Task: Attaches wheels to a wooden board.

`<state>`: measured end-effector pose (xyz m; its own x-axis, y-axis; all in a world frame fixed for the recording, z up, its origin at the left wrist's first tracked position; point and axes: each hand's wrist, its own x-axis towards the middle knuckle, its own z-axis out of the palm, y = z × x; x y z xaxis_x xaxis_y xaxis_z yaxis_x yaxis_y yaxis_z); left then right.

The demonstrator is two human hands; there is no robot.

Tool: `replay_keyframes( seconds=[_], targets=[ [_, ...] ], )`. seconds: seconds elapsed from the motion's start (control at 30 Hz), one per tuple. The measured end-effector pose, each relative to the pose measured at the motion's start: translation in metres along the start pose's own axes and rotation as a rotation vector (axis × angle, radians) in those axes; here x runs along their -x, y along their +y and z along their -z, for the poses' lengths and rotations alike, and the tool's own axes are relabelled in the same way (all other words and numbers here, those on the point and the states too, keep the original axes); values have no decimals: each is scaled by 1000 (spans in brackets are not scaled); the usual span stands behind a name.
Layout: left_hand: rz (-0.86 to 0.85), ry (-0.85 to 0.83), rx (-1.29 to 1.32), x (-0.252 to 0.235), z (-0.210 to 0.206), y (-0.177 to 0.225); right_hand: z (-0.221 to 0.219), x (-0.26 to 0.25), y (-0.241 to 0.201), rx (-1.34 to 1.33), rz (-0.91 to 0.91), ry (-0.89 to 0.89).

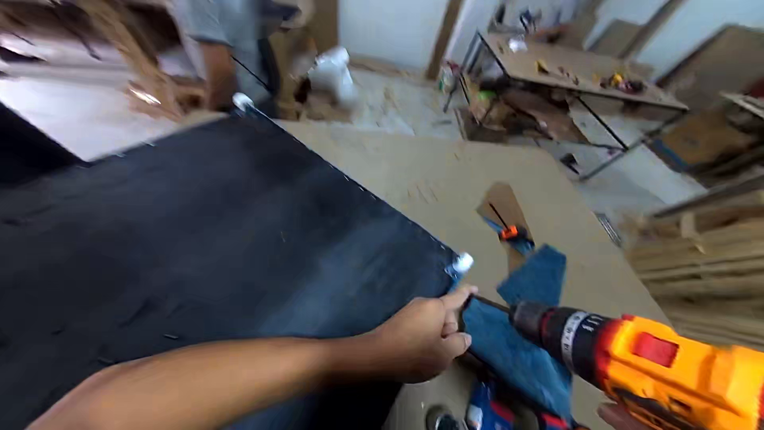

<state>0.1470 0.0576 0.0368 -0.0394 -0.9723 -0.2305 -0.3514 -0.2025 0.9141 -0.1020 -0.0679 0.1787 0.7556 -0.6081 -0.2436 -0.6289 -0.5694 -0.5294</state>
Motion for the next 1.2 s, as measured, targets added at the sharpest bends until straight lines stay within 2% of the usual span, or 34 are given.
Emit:
replay_keyframes(
  seconds=[0.07,0.17,0.3,0.5,0.7,1.0,1.07,1.13,1.2],
  targets=[
    [28,1,-41,-6,-9,4,3,-3,11,95,120,-57],
    [92,-12,-58,-16,-20,10,-4,-7,8,180,133,-70],
    [94,6,-119,-31,-18,5,-11,-21,10,202,141,-58],
    [119,12,-123,-43,-15,-7,-24,-40,21,187,124,-33],
    [116,7,-107,-46,-11,-13,-25,-51,34,79,58,-113],
    [175,-17,-16,-49,-1,-16,0,-86,12,17,-56,-260],
    [150,57,-14,-47,7,-17,8,-97,-11,44,-167,-296],
    [49,270,21,-45,21,-18,14,-111,-35,31,-320,-321],
    [-107,477,83,-44,50,-2,24,-132,-41,7,-344,-381]
  ],
)
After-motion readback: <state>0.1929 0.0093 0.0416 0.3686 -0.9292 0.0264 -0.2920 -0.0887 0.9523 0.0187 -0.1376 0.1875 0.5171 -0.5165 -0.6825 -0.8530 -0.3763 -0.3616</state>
